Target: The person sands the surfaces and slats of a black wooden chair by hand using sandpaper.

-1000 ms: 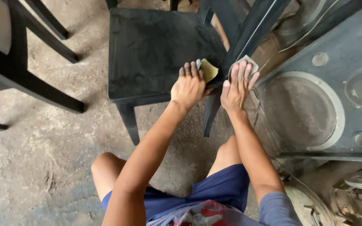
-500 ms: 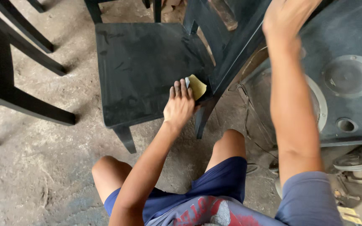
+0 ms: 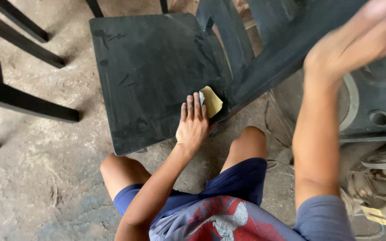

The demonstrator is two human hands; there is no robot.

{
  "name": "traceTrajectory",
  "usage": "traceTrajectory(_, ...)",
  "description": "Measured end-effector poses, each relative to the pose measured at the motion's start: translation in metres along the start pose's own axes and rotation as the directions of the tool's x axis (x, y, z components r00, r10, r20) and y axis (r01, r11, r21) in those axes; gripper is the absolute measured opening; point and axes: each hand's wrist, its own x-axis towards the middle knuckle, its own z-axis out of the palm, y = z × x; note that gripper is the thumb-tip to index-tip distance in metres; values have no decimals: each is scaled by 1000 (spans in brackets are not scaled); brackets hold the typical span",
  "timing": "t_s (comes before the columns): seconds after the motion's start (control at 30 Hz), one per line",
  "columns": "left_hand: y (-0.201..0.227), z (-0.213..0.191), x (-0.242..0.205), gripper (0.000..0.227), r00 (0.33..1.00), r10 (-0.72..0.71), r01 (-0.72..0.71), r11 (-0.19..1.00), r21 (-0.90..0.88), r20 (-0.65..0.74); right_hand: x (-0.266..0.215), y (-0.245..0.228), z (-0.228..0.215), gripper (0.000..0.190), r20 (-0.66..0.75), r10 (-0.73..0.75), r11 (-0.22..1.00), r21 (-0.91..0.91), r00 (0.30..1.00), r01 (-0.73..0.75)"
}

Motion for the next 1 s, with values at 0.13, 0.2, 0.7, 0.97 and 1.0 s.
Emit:
traceTrajectory(0.13,5,0,-12,51,999,32,-36,995,97,37,-113,-60,-31,53,-13,100,981,168,995,-96)
traceTrajectory(0.2,6,-2,-19,50,998,29,-33,996,87,52,-174,-101,-52,54,-25,129,965,233,991,-120)
traceTrajectory(0.7,5,-12,-32,55,996,-14,29,984,-178,84,-323,-145,-74,43,388,101,608,705,916,-366)
traceTrajectory(0.97,8,-38,-9,63,976,-77,144,928,-343,203,-203,-154,-165,42,911,230,354,249,342,-901)
traceTrajectory(1.0,6,-42,-10,57,954,-58,139,955,-264,294,-169,-162,-172,42,910,240,353,242,337,-904)
